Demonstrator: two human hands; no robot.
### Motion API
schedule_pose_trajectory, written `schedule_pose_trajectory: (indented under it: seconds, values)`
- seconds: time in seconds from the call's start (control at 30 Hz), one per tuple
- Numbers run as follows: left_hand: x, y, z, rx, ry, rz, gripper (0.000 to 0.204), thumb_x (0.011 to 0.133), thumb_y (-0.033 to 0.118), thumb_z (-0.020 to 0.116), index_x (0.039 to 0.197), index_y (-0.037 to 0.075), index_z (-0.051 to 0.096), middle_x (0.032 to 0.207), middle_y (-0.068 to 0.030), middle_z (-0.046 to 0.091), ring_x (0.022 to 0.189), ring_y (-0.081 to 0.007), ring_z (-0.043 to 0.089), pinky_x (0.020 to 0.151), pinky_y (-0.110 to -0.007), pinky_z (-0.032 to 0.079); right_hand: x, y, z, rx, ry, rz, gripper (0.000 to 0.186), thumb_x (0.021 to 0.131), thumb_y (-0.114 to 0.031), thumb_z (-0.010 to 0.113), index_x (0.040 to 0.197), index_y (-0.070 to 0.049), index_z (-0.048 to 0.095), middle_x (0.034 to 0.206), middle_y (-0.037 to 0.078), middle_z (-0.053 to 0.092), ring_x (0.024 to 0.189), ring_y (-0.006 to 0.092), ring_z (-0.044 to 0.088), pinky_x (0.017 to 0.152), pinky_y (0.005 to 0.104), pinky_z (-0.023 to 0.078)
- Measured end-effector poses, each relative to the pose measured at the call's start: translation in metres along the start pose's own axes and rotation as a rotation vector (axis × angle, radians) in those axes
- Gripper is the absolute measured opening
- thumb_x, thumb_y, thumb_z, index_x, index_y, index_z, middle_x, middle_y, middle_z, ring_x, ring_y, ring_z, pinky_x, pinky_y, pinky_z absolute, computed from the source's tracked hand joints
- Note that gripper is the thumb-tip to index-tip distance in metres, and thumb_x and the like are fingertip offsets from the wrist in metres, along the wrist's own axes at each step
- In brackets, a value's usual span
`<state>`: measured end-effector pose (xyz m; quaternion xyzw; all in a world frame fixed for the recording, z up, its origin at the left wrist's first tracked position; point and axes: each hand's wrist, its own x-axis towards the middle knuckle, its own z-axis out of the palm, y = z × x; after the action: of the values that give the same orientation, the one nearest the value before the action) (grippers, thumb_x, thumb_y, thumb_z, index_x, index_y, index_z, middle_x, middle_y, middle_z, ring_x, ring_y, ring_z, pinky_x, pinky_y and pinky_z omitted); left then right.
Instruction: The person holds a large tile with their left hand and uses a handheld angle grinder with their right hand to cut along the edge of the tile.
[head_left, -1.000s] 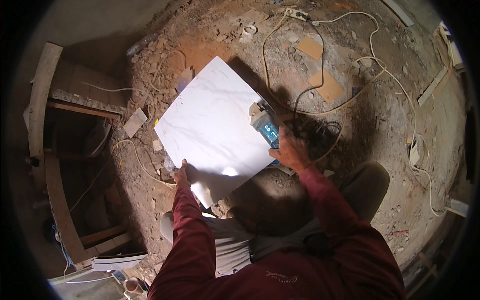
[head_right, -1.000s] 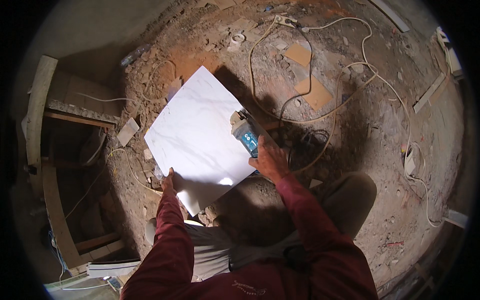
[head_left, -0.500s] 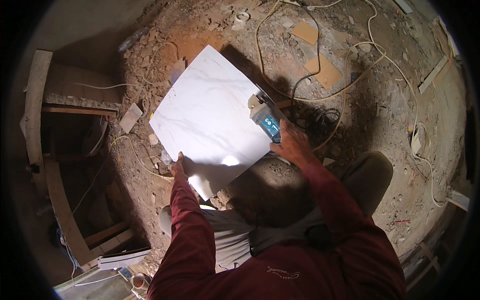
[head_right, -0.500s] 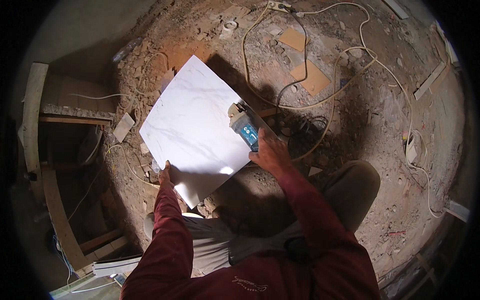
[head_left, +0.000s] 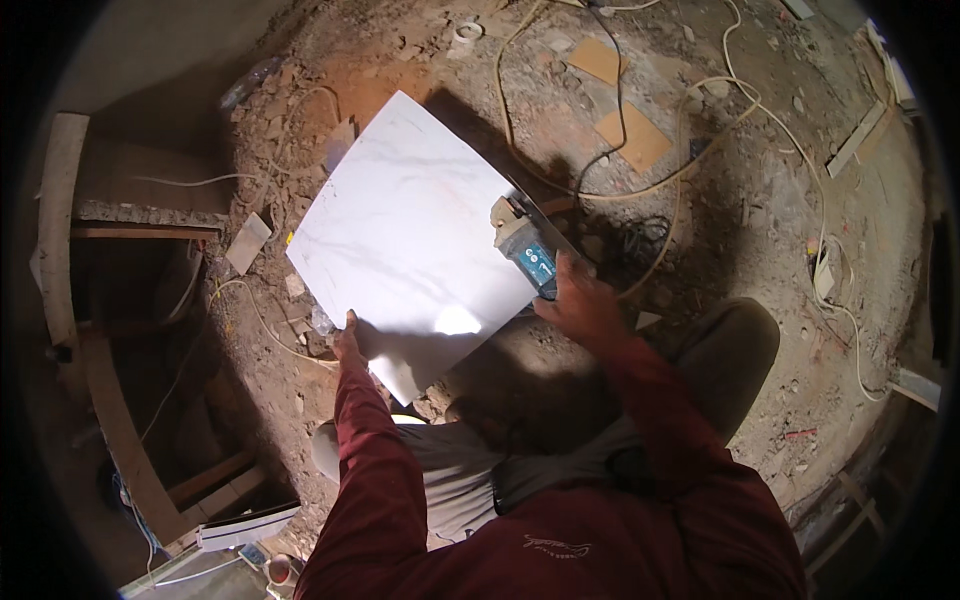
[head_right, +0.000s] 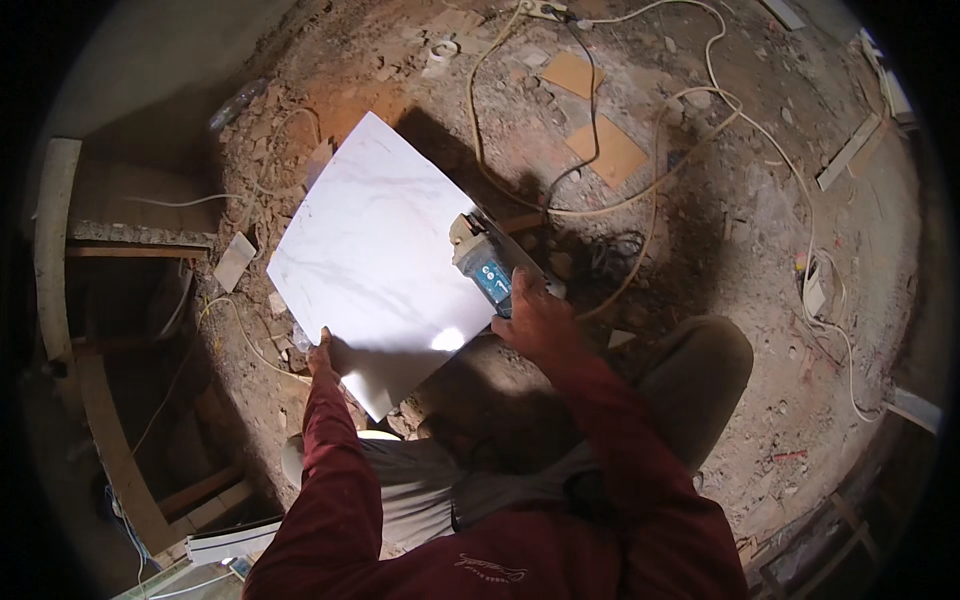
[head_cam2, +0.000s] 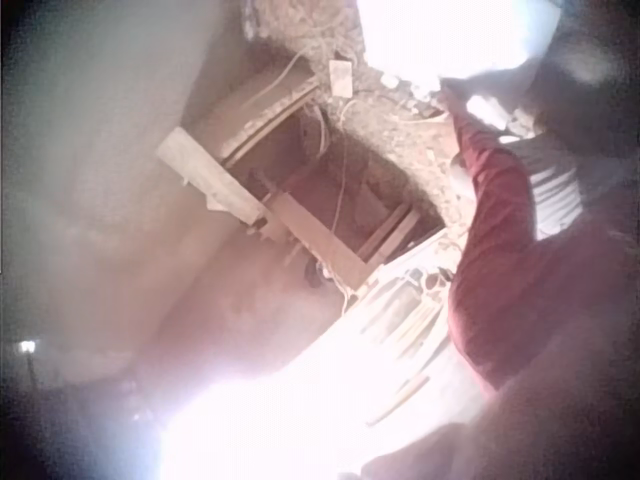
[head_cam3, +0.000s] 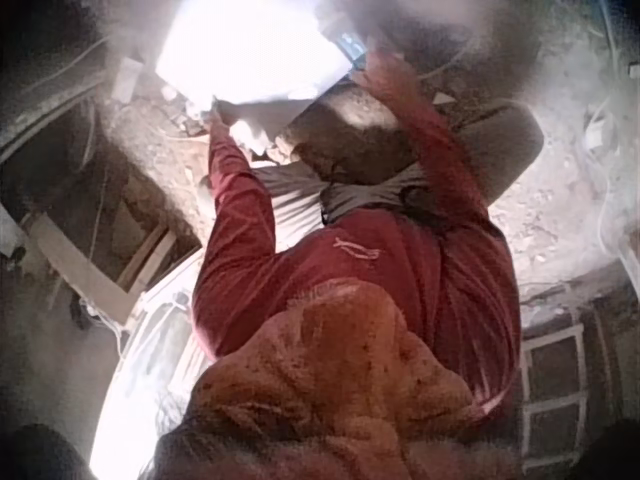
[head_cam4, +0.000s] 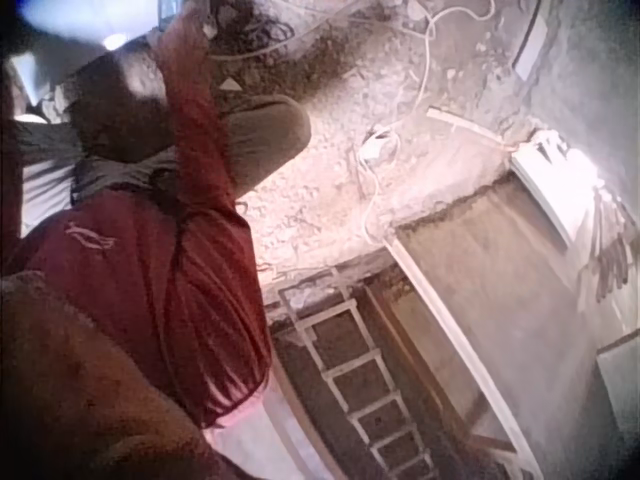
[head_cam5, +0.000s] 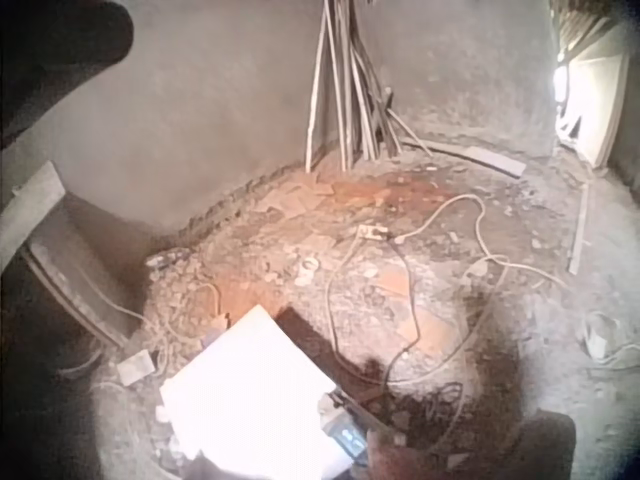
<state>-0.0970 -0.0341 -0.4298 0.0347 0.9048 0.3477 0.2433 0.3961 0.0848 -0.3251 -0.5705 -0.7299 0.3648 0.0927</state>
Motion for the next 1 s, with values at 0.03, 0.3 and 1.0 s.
schedule_pose_trajectory:
  seconds: [0.03, 0.3, 1.0]
  values:
    - [0.001, 0.003, -0.001, 0.005, 0.022, -0.006, 0.093, 0.076, 0.052, 0.081, 0.138, -0.008, 0.047, 0.142, -0.0191, 0.050, 0.129, -0.0305, 0.048, 0.107, -0.041, 0.041, 0.009, -0.003, 0.003, 0.003, 0.044, -0.038, 0.086, 0.078, -0.041, 0.072, 0.139, 0.007, 0.035, 0.123, 0.031, 0.056, 0.102, 0.0466, 0.062, 0.086, 0.0520, 0.051]
    - [-0.023, 0.011, 0.001, 0.048, 0.069, 0.041, 0.089, 0.078, 0.048, 0.081, 0.139, -0.008, 0.047, 0.138, -0.0181, 0.055, 0.125, -0.0303, 0.051, 0.106, -0.039, 0.040, 0.101, -0.052, -0.009, -0.002, 0.124, -0.055, 0.068, 0.076, -0.035, 0.072, 0.125, 0.002, 0.042, 0.113, 0.029, 0.060, 0.104, 0.0448, 0.061, 0.088, 0.0533, 0.049]
    - [-0.012, -0.007, 0.005, -0.242, 0.002, 0.099, 0.071, 0.080, 0.036, 0.082, 0.129, -0.007, 0.053, 0.129, -0.0181, 0.058, 0.116, -0.0285, 0.055, 0.100, -0.038, 0.043, 0.272, -0.155, -0.009, -0.059, 0.025, -0.075, 0.070, 0.073, -0.037, 0.070, 0.129, -0.003, 0.044, 0.119, 0.022, 0.063, 0.109, 0.0381, 0.064, 0.088, 0.0482, 0.052]
